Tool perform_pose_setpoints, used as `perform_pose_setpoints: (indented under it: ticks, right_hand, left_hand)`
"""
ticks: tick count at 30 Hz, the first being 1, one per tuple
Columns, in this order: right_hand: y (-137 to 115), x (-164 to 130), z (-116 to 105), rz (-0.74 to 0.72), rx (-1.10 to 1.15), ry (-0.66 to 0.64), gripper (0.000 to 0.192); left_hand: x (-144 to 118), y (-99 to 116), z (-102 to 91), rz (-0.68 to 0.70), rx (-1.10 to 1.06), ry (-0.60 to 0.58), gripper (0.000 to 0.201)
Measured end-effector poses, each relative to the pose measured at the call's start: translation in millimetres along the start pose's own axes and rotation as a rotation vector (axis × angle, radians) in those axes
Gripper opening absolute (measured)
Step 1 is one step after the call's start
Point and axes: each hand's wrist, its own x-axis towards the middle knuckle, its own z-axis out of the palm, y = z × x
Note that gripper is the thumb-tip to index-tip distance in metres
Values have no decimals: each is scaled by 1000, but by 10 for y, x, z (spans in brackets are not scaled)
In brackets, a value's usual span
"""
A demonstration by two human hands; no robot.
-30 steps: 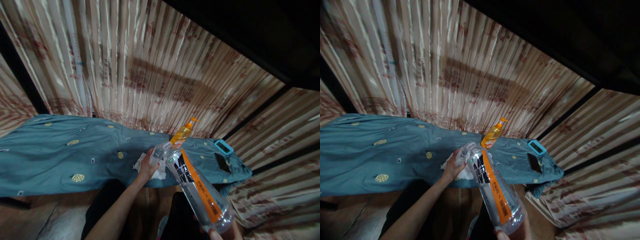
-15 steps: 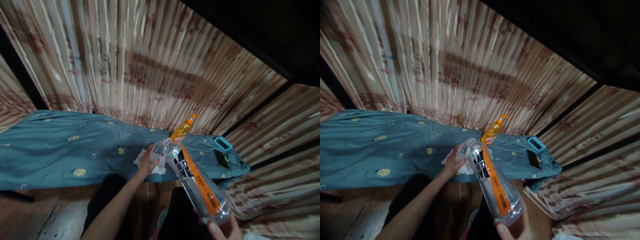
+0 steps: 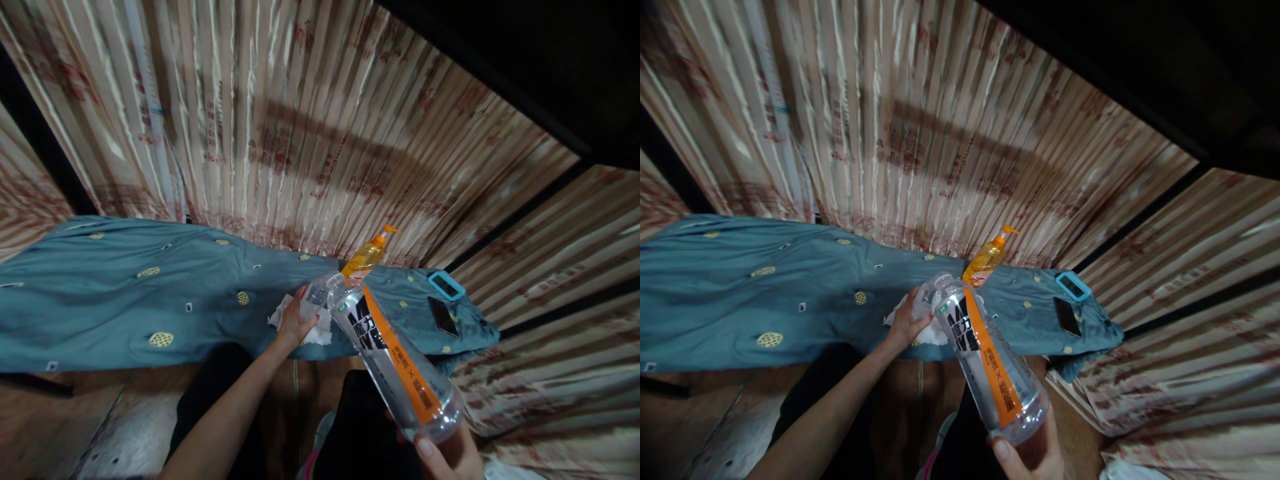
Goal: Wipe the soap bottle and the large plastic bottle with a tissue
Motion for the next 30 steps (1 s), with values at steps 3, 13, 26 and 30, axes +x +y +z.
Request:
perform_pose_setpoints:
  ticks: [3,13,26,30]
  right_hand:
    - [24,12,-14,6,7,2,90]
    - [119,38,-84,-25,-73,-27,88]
    - [78,-62,16,-16,-4,-76,98]
    - [39,-86,48,-6,-11,-94,105]
  left_hand:
    - [1,-3,-1,2,-5,-9,69]
    - [5,27,-8,-29,8,-15,70]
    - [4,-19,1,-3,-7,3,69]
    - [0,-14,-12,7,-14,-13,69]
